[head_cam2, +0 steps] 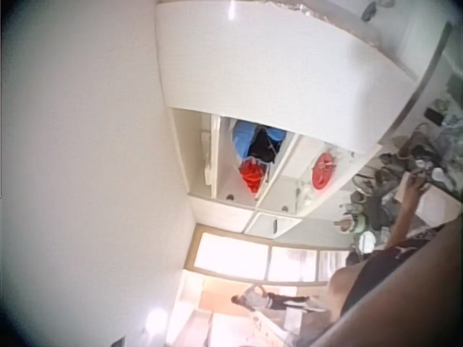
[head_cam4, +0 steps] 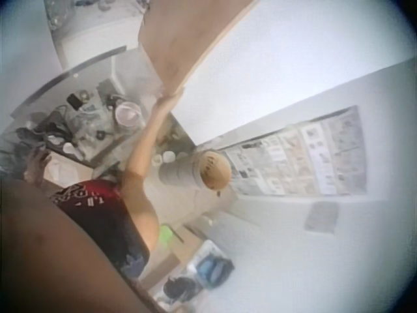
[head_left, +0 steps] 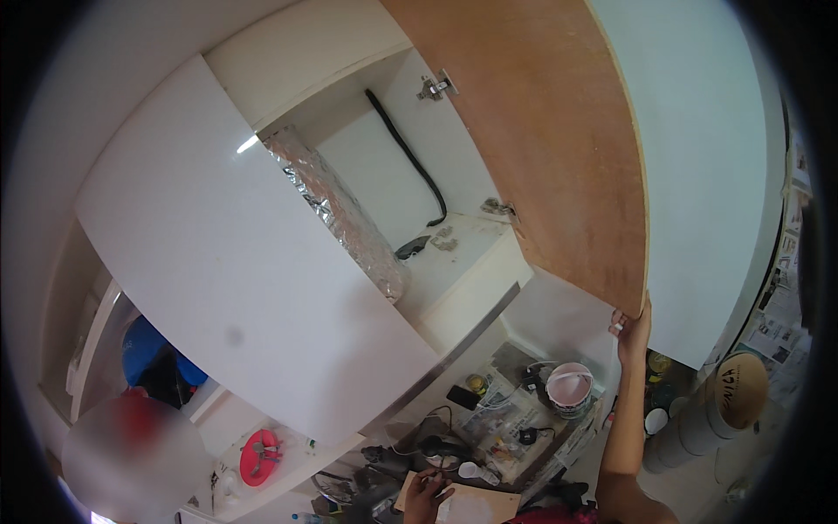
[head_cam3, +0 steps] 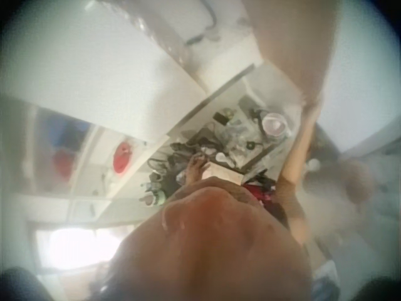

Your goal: The person installs a metal handle on a wall-mounted cabinet door. They open the cabinet, use a screwdriver to adjust the hinge, then retrieve two metal handle pieces and attach them to the door.

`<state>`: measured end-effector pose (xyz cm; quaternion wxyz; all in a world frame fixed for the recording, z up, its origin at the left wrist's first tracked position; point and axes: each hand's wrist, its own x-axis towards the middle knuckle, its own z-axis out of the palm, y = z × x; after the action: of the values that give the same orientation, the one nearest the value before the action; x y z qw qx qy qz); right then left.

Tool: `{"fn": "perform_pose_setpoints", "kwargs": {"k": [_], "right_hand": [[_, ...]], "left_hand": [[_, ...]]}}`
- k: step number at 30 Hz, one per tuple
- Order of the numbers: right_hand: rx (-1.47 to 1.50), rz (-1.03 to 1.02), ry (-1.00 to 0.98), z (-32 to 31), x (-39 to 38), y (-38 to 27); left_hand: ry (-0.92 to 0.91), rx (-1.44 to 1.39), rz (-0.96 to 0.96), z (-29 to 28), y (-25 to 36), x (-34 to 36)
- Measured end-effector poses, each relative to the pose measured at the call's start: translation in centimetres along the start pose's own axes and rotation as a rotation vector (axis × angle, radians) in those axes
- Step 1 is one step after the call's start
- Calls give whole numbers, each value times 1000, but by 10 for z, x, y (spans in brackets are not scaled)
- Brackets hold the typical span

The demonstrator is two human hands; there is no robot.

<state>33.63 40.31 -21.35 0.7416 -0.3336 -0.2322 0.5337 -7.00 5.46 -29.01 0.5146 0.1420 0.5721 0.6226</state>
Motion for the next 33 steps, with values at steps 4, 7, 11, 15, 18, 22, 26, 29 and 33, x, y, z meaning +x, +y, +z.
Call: {"fn": "perform_pose_setpoints", "kwargs": {"k": [4, 7, 11, 15, 18, 22, 26, 29, 33], "right_hand": [[-103, -70, 158, -22, 63, -3], [-144, -97, 213, -10, 69, -7], [-195, -59, 155, -6, 54, -11], [-168, -19, 4, -29, 48, -4], [-98, 38, -147, -23, 7, 10], [-66, 204, -405, -6, -63, 30], [-129, 321, -510, 34, -99, 68], [-146, 393, -532, 73, -109, 107], [-227, 419, -566, 117, -103, 160]], "left_hand": [[-46, 64, -16, 3, -2, 5], [-77, 34, -16, -4, -12, 11], [-53, -18, -29, -9, -20, 13], [-87, -58, 0, -13, -26, 18], [-79, -94, 50, -27, -47, 21], [4, -121, -11, -20, -32, 13], [-6, -137, -7, -28, -40, 20], [-11, -153, -18, -27, -42, 24], [119, -184, -55, -9, -31, 7]]}}
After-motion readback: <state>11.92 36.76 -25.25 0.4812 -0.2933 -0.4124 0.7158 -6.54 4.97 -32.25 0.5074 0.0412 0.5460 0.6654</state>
